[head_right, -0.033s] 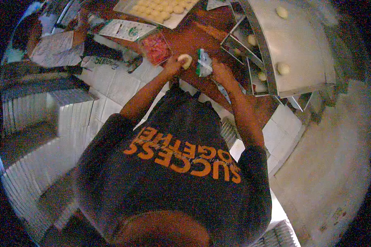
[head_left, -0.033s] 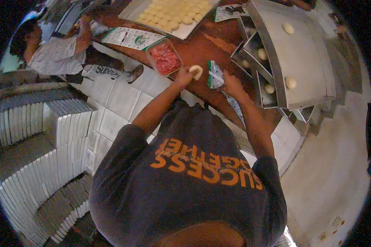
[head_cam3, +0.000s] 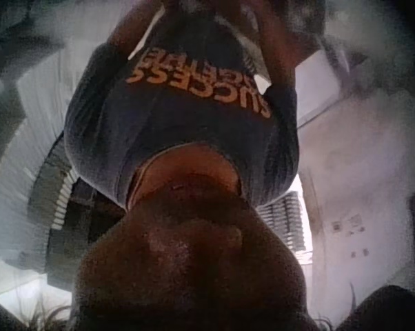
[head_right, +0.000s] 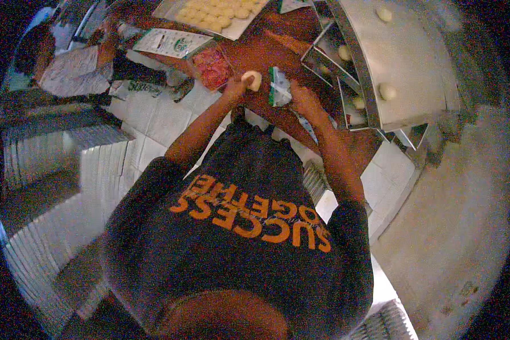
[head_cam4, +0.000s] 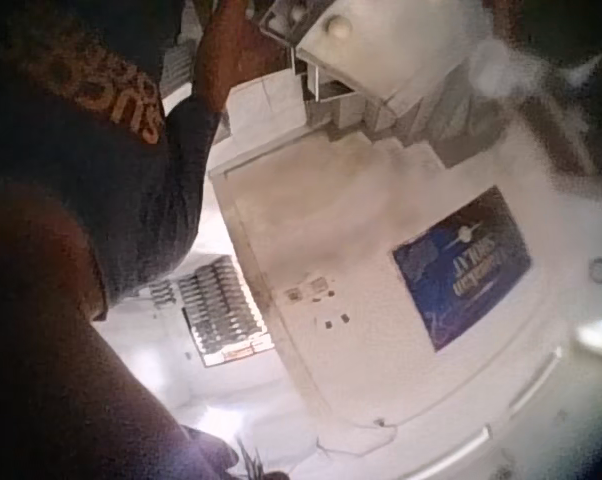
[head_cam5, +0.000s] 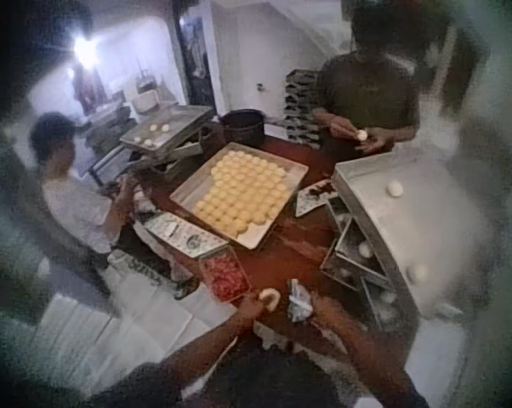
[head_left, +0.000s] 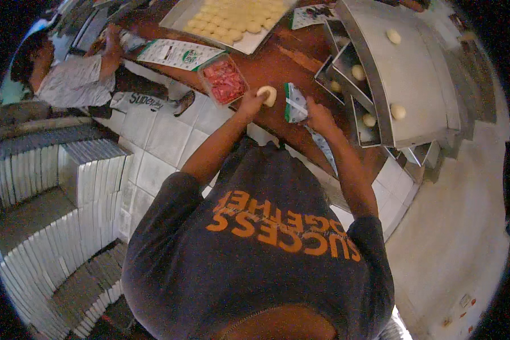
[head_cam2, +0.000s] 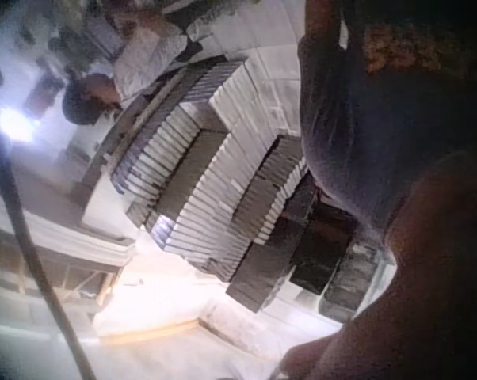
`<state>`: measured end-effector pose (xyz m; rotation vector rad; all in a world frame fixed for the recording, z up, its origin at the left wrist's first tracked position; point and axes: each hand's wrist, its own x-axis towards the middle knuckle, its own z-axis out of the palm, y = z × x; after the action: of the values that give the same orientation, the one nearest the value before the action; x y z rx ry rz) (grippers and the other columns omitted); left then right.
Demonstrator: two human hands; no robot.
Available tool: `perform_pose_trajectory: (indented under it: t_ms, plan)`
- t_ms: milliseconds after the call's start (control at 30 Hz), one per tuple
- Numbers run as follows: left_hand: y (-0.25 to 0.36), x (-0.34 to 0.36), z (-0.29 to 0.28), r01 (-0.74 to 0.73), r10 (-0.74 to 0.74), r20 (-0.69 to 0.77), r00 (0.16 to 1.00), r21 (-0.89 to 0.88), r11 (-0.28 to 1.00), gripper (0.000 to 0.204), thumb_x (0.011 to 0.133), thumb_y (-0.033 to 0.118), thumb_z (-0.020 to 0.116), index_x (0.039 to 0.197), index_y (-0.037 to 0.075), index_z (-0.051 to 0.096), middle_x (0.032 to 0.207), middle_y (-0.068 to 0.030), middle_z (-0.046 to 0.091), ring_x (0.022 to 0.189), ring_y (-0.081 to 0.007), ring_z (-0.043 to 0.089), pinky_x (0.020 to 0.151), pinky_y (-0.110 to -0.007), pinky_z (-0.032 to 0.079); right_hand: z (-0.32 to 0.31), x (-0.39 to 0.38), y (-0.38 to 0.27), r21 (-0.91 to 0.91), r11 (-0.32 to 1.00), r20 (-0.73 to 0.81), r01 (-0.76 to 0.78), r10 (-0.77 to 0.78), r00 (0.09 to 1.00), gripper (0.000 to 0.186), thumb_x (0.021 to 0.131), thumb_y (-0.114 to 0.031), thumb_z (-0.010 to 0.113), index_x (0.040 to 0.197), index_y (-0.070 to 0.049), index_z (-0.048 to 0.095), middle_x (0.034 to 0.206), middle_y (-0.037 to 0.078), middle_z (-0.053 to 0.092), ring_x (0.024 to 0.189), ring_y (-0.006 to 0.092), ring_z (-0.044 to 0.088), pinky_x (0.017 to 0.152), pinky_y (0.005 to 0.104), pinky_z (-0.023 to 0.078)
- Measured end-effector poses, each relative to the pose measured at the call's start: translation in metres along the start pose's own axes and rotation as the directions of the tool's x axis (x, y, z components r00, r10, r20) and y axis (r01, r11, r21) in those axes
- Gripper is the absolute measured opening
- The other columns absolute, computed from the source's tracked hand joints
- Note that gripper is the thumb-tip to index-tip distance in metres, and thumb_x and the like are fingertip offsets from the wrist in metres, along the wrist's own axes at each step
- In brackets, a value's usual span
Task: The person picks up dough pieces, adds filling from a plastic bag by hand, rolls them into balls, and places them onto metal trays on a table.
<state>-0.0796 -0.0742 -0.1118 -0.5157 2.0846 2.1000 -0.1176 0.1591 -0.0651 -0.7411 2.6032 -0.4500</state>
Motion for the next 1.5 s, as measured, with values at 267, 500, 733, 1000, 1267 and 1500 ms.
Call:
perform_pose_trajectory:
  t_ms: [267, 500, 733, 1000, 1267, 1500]
  plan:
    - [0.023, 0.024, 0.035, 0.323, -0.238, 0.248, 0.939, -0.405, 0.855, 0.027, 0.087, 0.015, 0.048, 0.102, -0.006, 0.053, 0.097, -0.0139, 0.058, 0.085, -0.024, 0.059, 0.072, -0.037, 0.053, -0.017, -0.029, -0.016, -0.071, 0.997, 0.047, 0.01, -0.007, 0.999, 0.051, 0.067, -0.01, 0.065, 0.11, -0.005, 0.038, 0.081, 0.023, 0.059, 0.078, 0.0422, 0.056, 0.065, 0.0492, 0.045]
    - [0.019, 0.029, 0.028, 0.335, -0.205, 0.291, 0.934, -0.523, 0.784, 0.028, 0.088, 0.016, 0.047, 0.106, -0.004, 0.05, 0.098, -0.0138, 0.057, 0.087, -0.0236, 0.059, 0.071, -0.035, 0.052, -0.01, -0.023, -0.015, -0.023, 1.0, 0.075, 0.011, -0.01, 0.997, 0.049, 0.066, -0.014, 0.069, 0.107, -0.004, 0.044, 0.087, 0.024, 0.058, 0.083, 0.0417, 0.056, 0.07, 0.0482, 0.045]
    - [0.044, 0.032, -0.007, 0.196, -0.051, 0.207, 0.977, -0.782, 0.592, 0.035, 0.083, 0.019, 0.053, 0.109, -0.003, 0.048, 0.105, -0.014, 0.056, 0.096, -0.0276, 0.055, 0.085, -0.039, 0.046, 0.002, -0.006, -0.011, 0.13, 0.99, -0.231, 0.045, -0.014, 0.973, 0.058, 0.069, -0.028, 0.07, 0.113, 0.002, 0.047, 0.093, 0.018, 0.061, 0.092, 0.0338, 0.056, 0.079, 0.0405, 0.045]
    - [0.067, -0.015, 0.012, 0.341, -0.028, 0.421, 0.907, -0.69, 0.639, 0.04, 0.087, 0.031, 0.049, 0.115, 0.002, 0.046, 0.107, -0.0123, 0.055, 0.098, -0.0257, 0.054, 0.084, -0.038, 0.047, -0.041, 0.034, -0.06, 0.979, 0.205, -0.072, -0.01, 0.387, 0.919, 0.032, 0.076, -0.02, 0.066, 0.098, 0.004, 0.06, 0.092, 0.01, 0.062, 0.078, 0.0151, 0.058, 0.071, 0.0264, 0.047]
    - [0.127, -0.045, 0.059, 0.224, 0.162, 0.343, 0.925, -0.839, 0.496, 0.052, 0.089, 0.048, 0.033, 0.122, 0.009, 0.039, 0.118, -0.0075, 0.048, 0.11, -0.0238, 0.045, 0.096, -0.039, 0.034, -0.064, 0.008, -0.099, 0.187, 0.941, -0.84, 0.281, 0.005, 0.543, 0.024, 0.079, -0.008, 0.061, 0.101, 0.002, 0.058, 0.094, 0.008, 0.062, 0.088, 0.0153, 0.057, 0.078, 0.0261, 0.046]
    - [0.141, -0.048, 0.067, 0.257, 0.196, 0.427, 0.883, -0.788, 0.56, 0.043, 0.089, 0.045, 0.036, 0.116, 0.012, 0.044, 0.111, -0.006, 0.053, 0.1, -0.0218, 0.052, 0.089, -0.039, 0.041, -0.109, -0.022, -0.103, 0.784, 0.546, -0.533, 0.296, 0.347, 0.772, 0.021, 0.076, -0.014, 0.061, 0.094, -0.004, 0.063, 0.091, 0.012, 0.063, 0.09, 0.0216, 0.057, 0.083, 0.0326, 0.043]
